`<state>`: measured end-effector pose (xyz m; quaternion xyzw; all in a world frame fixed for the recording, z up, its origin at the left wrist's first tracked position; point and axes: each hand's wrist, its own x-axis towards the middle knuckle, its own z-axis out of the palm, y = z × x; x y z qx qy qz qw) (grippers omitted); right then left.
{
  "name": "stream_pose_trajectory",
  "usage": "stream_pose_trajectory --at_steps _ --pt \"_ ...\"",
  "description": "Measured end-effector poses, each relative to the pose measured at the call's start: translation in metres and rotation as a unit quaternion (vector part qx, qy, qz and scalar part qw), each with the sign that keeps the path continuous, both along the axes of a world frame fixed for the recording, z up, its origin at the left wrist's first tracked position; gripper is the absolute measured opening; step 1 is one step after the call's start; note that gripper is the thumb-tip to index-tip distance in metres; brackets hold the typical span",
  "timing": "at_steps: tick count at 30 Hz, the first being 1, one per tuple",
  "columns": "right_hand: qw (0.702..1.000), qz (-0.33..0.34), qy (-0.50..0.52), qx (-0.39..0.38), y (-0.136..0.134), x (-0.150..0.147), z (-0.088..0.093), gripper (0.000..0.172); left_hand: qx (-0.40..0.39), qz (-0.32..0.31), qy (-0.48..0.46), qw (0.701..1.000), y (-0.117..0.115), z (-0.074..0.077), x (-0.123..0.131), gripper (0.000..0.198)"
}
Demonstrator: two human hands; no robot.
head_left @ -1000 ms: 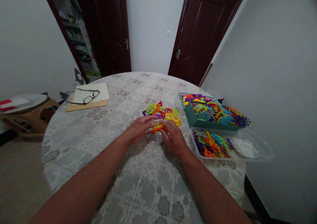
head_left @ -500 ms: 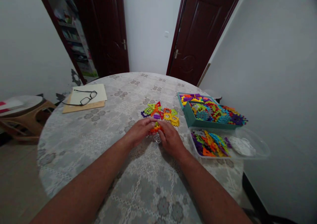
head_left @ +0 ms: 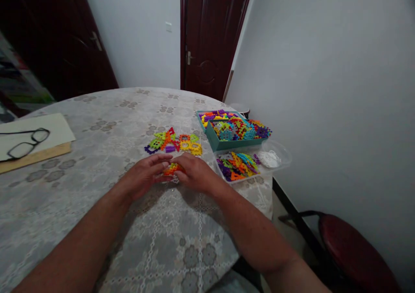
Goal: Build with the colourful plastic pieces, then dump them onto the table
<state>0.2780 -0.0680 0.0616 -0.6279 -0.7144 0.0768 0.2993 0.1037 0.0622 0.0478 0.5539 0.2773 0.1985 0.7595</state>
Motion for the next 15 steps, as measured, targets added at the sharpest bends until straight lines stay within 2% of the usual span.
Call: stream_pose_trajectory --at_steps 4,7,9,12,15 --pt "0.998 -0.058 -0.018 0.013 -0.035 0.029 0.031 0.028 0.044 0.016 0.022 0.999 0.0 -0.001 0.001 0.041" --pt "0.989 -0.139 -0.032 0.025 -0.073 0.062 0.042 0.024 0.116 0.05 0.047 0.991 0.002 0.0 0.0 0.04" --pt "0.977 -0.205 -0.043 0.033 -0.101 0.085 0.04 0.027 0.178 0.081 0.077 0.978 0.006 0.001 -0.001 0.038" --pt "0.955 -0.289 -0.061 0.038 -0.136 0.118 0.028 0.039 0.269 0.126 0.14 0.945 0.019 -0.001 -0.006 0.035" --pt "0.947 -0.31 -0.08 0.011 -0.157 0.143 0.011 0.046 0.347 0.12 0.194 0.91 0.033 -0.01 -0.012 0.036"
